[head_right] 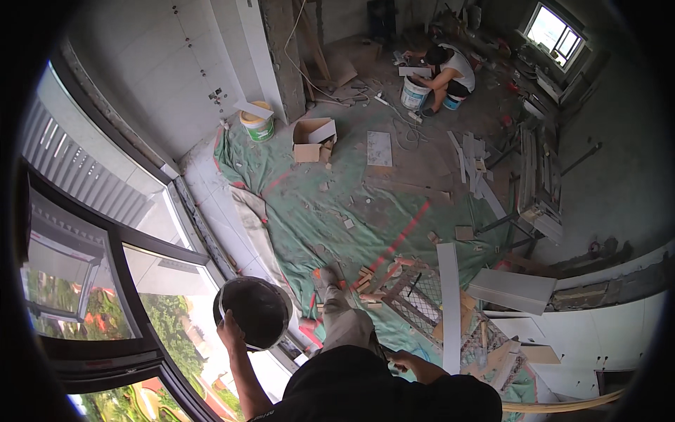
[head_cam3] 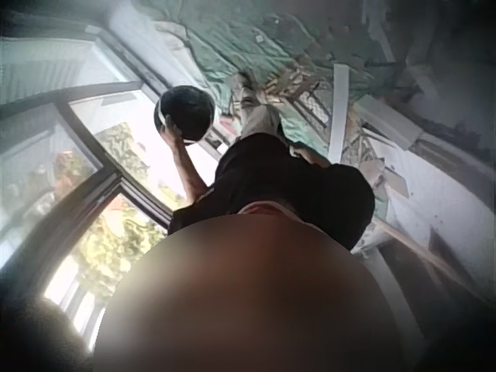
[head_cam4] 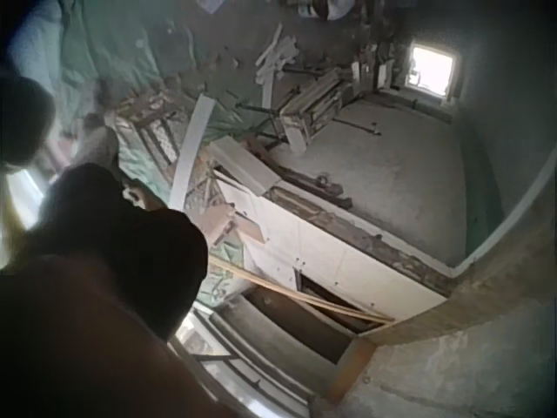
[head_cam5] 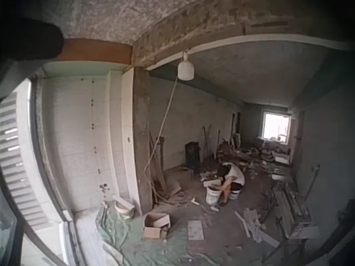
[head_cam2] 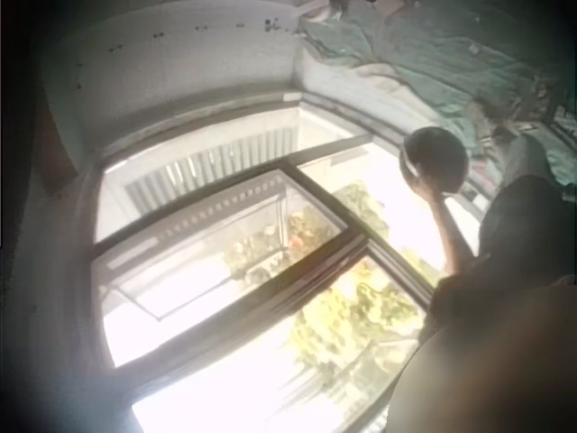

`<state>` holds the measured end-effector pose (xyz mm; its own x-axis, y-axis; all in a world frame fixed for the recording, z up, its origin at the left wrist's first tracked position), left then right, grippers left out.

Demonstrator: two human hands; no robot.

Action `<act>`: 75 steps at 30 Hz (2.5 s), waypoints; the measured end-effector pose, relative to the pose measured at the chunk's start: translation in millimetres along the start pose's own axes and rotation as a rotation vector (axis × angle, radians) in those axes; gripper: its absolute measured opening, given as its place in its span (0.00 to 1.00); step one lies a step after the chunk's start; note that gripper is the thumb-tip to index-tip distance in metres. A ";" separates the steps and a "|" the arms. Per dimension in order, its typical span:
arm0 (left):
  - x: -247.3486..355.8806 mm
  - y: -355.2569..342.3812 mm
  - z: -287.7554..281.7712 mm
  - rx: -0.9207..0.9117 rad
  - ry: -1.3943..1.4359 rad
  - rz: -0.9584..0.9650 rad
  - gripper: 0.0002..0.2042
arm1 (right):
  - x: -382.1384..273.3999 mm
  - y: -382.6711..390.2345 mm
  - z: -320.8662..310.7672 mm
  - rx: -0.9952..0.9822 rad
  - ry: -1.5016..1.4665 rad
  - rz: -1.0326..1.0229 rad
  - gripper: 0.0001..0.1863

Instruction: Installing white tiles onto a window sill by applying mortar and using spacers.

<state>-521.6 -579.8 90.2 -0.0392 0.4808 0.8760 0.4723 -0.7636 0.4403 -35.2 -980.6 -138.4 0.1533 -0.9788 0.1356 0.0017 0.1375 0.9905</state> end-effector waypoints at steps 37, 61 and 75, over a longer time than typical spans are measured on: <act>-78.3 -137.0 285.2 1.506 0.532 -0.948 0.21 | -1251.1 281.8 -70.7 0.504 1.539 -0.797 0.25; -227.8 -237.1 616.1 2.171 1.808 -0.799 0.12 | -1086.7 247.3 518.0 -0.023 3.076 -0.681 0.20; -218.4 -263.6 743.5 2.123 1.423 -1.996 0.16 | -826.7 68.8 567.1 -0.056 3.648 -0.378 0.24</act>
<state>17.2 -163.1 -363.7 -0.3632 -0.8797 0.3070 -0.8411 0.4513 0.2981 -722.3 -247.9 -169.4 -0.6292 0.7728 -0.0824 0.1708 0.2410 0.9554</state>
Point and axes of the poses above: each hand's wrist, its own y-axis away from the middle knuckle, its own z-axis out of the palm, x = y × z, the point moved 3 cm from there along -y, towards the middle knuckle, and after that the axes turned 5 degrees about z, right-handed, at the moved point
